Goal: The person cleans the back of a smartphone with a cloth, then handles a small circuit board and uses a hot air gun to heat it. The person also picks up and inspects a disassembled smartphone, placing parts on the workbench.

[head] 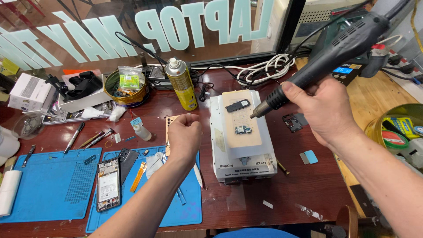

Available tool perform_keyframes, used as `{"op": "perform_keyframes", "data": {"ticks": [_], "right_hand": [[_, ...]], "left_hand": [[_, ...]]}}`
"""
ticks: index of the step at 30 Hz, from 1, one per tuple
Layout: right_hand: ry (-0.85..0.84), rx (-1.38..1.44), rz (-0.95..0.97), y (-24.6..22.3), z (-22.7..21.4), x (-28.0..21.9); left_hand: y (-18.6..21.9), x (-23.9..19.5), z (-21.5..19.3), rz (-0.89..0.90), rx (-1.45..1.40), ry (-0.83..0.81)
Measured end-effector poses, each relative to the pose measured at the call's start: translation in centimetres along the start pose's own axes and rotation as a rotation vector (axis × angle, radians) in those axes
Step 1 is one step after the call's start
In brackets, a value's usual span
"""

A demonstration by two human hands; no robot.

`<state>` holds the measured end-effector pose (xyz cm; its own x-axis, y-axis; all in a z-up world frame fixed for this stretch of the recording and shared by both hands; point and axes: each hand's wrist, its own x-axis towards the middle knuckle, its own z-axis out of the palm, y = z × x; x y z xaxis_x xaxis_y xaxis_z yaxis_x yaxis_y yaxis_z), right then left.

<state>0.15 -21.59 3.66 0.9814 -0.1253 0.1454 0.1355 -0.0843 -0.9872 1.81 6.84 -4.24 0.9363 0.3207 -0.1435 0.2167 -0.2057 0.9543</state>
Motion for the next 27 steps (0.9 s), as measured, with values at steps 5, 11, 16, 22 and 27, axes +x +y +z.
{"op": "perform_keyframes", "data": {"ticks": [5,11,16,22,27], "right_hand": [[0.047,-0.085,-0.024,-1.3,-2.1,1.2],[-0.031,-0.067,0.033,-1.8,-2.5,1.9],[-0.010,-0.128,0.015,-0.8,-2.3,1.6],[-0.061,-0.122,0.009,-0.5,-2.6,1.8],[-0.043,-0.137,0.003,-0.6,-2.2,1.8]], "left_hand": [[0.3,-1.7,-0.2,0.197,0.296,-0.005],[1.6,-5.0,1.5,0.324,0.424,-0.296],[2.4,-4.6,1.4,0.238,0.430,-0.254],[2.2,-4.0,0.8,0.188,0.325,-0.317],[1.8,-4.1,1.1,0.188,0.334,-0.318]]}}
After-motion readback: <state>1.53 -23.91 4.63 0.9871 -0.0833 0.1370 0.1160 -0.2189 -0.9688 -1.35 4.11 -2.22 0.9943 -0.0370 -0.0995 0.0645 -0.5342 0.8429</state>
